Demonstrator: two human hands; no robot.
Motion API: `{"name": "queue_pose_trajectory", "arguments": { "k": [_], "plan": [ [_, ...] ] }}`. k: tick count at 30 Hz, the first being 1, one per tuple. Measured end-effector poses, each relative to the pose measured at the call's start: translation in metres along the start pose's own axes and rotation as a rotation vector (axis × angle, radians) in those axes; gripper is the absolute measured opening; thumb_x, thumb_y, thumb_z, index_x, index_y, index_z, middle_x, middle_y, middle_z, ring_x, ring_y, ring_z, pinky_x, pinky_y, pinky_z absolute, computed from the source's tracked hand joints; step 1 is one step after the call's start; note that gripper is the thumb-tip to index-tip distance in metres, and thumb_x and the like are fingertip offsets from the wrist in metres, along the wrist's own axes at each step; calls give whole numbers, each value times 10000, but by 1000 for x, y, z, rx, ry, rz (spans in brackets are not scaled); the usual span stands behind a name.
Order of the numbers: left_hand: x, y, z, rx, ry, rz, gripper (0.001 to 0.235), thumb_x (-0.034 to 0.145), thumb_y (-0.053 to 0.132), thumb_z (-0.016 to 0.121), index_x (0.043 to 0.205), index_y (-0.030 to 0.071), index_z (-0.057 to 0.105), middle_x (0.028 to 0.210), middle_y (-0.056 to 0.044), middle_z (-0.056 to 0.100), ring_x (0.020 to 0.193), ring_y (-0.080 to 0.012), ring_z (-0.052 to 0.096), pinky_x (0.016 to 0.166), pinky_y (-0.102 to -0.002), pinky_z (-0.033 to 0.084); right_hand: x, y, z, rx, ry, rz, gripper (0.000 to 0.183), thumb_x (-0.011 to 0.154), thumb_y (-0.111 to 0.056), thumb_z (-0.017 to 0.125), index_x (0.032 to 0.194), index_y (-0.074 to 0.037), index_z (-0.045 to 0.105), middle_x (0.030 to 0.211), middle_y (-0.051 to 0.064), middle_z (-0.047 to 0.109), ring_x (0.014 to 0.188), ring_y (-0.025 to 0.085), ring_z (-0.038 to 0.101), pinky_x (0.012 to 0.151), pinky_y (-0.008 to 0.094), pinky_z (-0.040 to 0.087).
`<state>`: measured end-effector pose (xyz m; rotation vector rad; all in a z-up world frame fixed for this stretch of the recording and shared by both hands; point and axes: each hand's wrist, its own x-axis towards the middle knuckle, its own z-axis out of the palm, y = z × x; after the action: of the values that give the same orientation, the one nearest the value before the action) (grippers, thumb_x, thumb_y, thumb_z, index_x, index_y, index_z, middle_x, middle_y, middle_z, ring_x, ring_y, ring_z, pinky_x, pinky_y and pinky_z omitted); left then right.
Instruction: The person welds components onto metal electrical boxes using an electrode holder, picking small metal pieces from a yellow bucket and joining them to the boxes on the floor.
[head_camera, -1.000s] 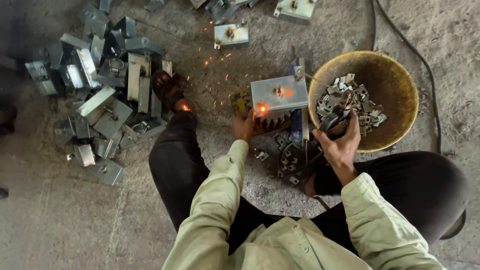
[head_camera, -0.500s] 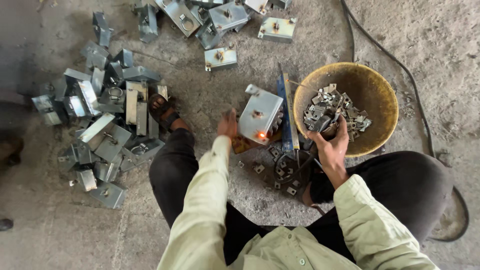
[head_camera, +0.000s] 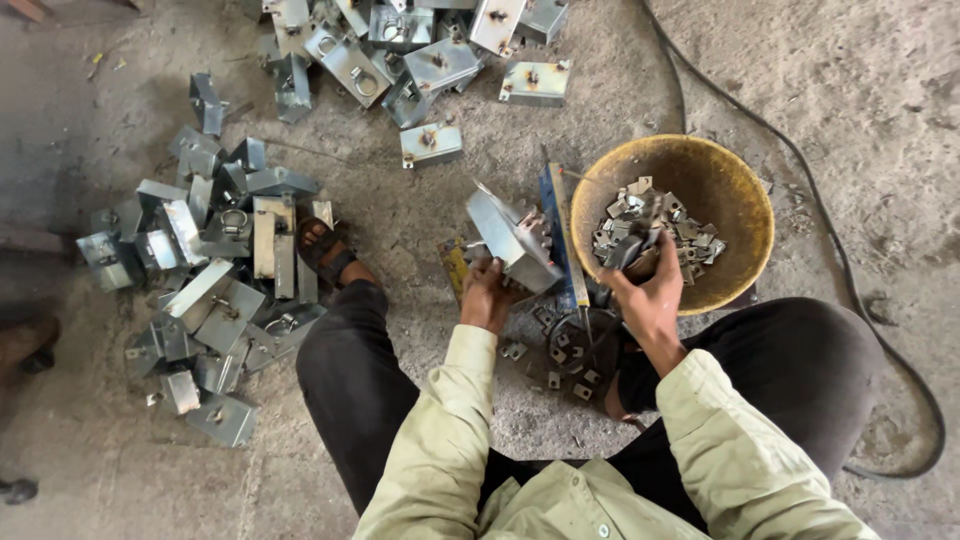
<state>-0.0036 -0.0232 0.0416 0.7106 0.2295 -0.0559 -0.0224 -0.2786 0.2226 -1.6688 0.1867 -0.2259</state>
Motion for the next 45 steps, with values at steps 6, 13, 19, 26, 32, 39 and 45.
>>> {"name": "queue_pose_trajectory", "arguments": {
  "k": [6, 13, 19, 26, 32, 39, 45],
  "plan": [
    [4, -13, -33, -3, 166, 74, 238, 1008, 49, 575, 1238, 101, 615, 1075, -20, 656, 922, -174, 639, 796, -396, 569, -7, 5, -1, -528, -212, -230, 1002, 649, -294, 847, 1478, 77, 424, 1205, 210, 626, 1052, 339, 651, 961, 450, 556],
    [15, -24, -66, 24, 259, 61, 221, 993, 33, 585, 1196, 119, 602, 1023, -14, 678, 846, -168, 651, 750, -389, 580, -19, -16, 12, -638, -400, -216, 1000, 665, -277, 833, 1488, 99, 408, 1270, 248, 579, 1088, 392, 655, 951, 472, 555],
    [11, -21, -64, 132, 304, 58, 218, 997, 35, 573, 1201, 105, 601, 1028, -6, 691, 860, -144, 669, 710, -352, 581, -19, -6, 20, -634, -426, -223, 1014, 671, -266, 823, 1497, 111, 373, 1224, 270, 586, 971, 398, 696, 832, 440, 620],
    [7, -19, -58, 147, 311, 80, 256, 987, 16, 583, 1233, 69, 631, 1040, -19, 708, 860, -150, 662, 712, -313, 553, -27, -14, 26, -711, -431, -272, 975, 658, -259, 848, 1502, 15, 445, 1362, 348, 472, 1039, 451, 666, 844, 459, 604],
    [23, -37, -78, 177, 290, 237, 271, 964, -4, 661, 1232, 9, 621, 1081, -59, 703, 923, -161, 662, 782, -311, 558, -25, -11, 27, -667, -413, -323, 938, 683, -269, 836, 1490, -8, 435, 1194, 217, 587, 1031, 390, 649, 886, 463, 556],
    [13, -45, -93, 358, 291, 190, 297, 978, 46, 690, 1255, -13, 605, 1066, -95, 675, 864, -159, 640, 724, -339, 544, -26, -18, 27, -650, -426, -243, 812, 676, -269, 843, 1406, -102, 529, 1136, 161, 654, 1000, 343, 668, 878, 452, 567],
    [12, -31, -84, 695, 240, 287, 500, 922, 34, 691, 1389, 80, 520, 1093, -79, 657, 870, -161, 647, 736, -349, 559, -24, -14, 28, -624, -396, -381, 738, 667, -222, 848, 1337, -97, 564, 1181, 162, 698, 1117, 380, 649, 949, 472, 523]
  ]
}}
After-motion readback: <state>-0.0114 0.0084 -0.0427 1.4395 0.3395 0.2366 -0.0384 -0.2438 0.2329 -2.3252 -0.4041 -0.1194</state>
